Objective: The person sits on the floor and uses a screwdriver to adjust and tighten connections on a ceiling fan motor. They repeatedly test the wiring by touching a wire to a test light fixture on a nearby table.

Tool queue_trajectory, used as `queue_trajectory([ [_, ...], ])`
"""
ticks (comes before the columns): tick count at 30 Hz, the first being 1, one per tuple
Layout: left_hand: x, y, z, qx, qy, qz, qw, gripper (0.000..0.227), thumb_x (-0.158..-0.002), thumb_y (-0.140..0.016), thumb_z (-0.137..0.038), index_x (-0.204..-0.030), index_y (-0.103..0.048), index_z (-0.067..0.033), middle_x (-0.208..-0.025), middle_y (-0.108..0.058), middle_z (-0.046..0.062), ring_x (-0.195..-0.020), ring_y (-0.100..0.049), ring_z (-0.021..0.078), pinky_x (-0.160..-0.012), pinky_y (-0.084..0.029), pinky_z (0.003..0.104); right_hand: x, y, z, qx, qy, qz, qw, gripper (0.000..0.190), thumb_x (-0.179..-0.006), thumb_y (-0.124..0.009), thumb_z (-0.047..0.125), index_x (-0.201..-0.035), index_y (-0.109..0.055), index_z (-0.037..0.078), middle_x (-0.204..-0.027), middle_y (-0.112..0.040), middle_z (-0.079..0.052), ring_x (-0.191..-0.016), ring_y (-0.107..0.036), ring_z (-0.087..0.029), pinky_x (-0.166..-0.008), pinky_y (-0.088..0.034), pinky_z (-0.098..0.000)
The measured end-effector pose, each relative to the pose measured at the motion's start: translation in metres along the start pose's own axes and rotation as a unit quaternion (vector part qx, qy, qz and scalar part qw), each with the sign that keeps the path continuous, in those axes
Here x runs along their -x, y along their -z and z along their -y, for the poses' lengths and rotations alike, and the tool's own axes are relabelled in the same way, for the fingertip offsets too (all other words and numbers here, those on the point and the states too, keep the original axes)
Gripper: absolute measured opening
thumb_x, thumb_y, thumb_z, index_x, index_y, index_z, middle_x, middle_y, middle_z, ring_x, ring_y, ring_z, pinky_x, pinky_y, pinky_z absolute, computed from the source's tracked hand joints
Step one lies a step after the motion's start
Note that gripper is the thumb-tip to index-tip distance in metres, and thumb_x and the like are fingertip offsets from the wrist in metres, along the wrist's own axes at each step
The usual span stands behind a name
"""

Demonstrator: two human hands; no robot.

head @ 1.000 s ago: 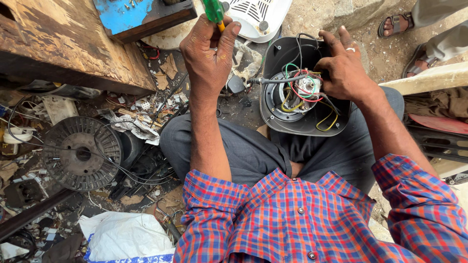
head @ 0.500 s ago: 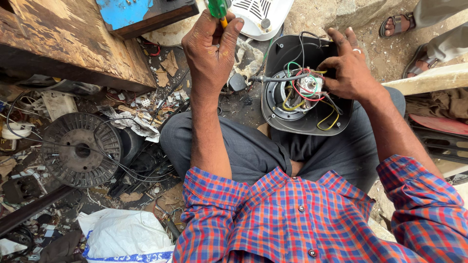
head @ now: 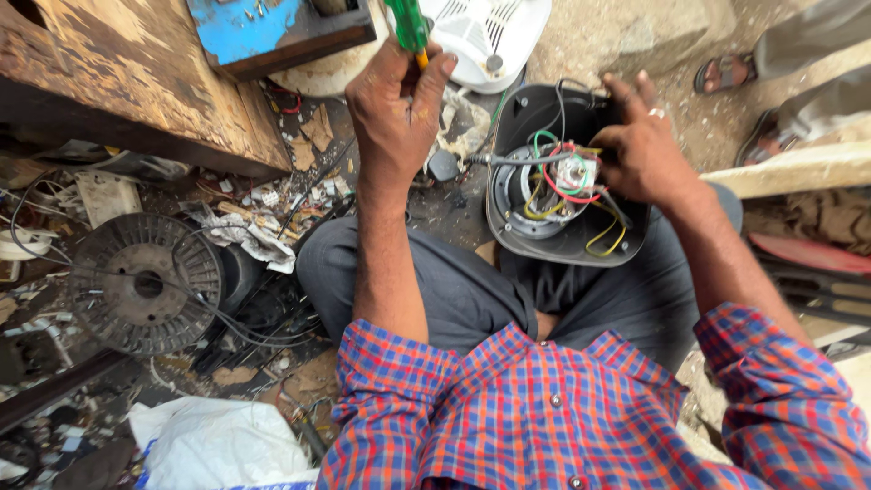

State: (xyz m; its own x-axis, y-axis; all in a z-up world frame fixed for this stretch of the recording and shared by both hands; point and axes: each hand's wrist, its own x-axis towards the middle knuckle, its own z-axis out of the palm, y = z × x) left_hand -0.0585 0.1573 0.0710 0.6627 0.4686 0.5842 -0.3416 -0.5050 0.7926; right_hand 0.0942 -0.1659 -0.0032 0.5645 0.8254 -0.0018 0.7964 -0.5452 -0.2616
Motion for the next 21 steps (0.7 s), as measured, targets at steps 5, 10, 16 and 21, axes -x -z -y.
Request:
queue_trajectory([
  [5, -0.0027, 0.0007, -0.0049, 0.019, 0.014, -0.003, 1.000, 0.017, -0.104, -0.075, -0.018, -0.108, -0.068, -0.0023, -0.083, -0.071, 0.004, -0.072, -0.068, 0.0091, -0.064, -0.055, 0.025, -0.0014, 0.0022, 0.0067, -0.034, -0.013, 0.002, 0.999, 0.027, -0.073, -0.085, 0.021, -0.100, -0.081, 0.015, -0.169, -0.032, -0.015, -0.156, -0.020, -0.052, -0.118, -0.029, -0.0622],
  [10, -0.0018, -0.0013, -0.0032, 0.023, 0.002, 0.000, 1.000, 0.017, -0.104, -0.074, -0.017, -0.110, -0.068, -0.0029, -0.086, -0.072, 0.004, -0.074, -0.070, 0.0094, -0.064, -0.056, 0.025, 0.0005, 0.0037, 0.0013, -0.054, -0.015, -0.012, 0.998, 0.027, -0.075, -0.082, 0.022, -0.101, -0.081, 0.017, -0.172, -0.034, -0.013, -0.158, -0.020, -0.051, -0.124, -0.030, -0.0590],
  [16, 0.0004, -0.0010, 0.0001, -0.011, 0.009, 0.006, 1.000, 0.014, -0.102, -0.075, -0.018, -0.104, -0.069, -0.0052, -0.082, -0.072, 0.002, -0.069, -0.068, 0.0089, -0.059, -0.054, 0.024, 0.0016, -0.0001, 0.0057, -0.067, -0.039, 0.001, 0.997, 0.025, -0.076, -0.083, 0.025, -0.101, -0.082, 0.019, -0.172, -0.033, -0.010, -0.157, -0.021, -0.050, -0.125, -0.027, -0.0586],
  [21, -0.0004, -0.0017, 0.0018, 0.011, -0.007, 0.002, 1.000, 0.016, -0.103, -0.074, -0.019, -0.106, -0.068, -0.0047, -0.084, -0.072, 0.004, -0.072, -0.070, 0.0099, -0.062, -0.056, 0.025, -0.0022, 0.0044, 0.0034, -0.071, -0.059, 0.013, 0.996, 0.026, -0.078, -0.083, 0.027, -0.103, -0.082, 0.018, -0.174, -0.031, -0.010, -0.159, -0.018, -0.050, -0.126, -0.027, -0.0586],
])
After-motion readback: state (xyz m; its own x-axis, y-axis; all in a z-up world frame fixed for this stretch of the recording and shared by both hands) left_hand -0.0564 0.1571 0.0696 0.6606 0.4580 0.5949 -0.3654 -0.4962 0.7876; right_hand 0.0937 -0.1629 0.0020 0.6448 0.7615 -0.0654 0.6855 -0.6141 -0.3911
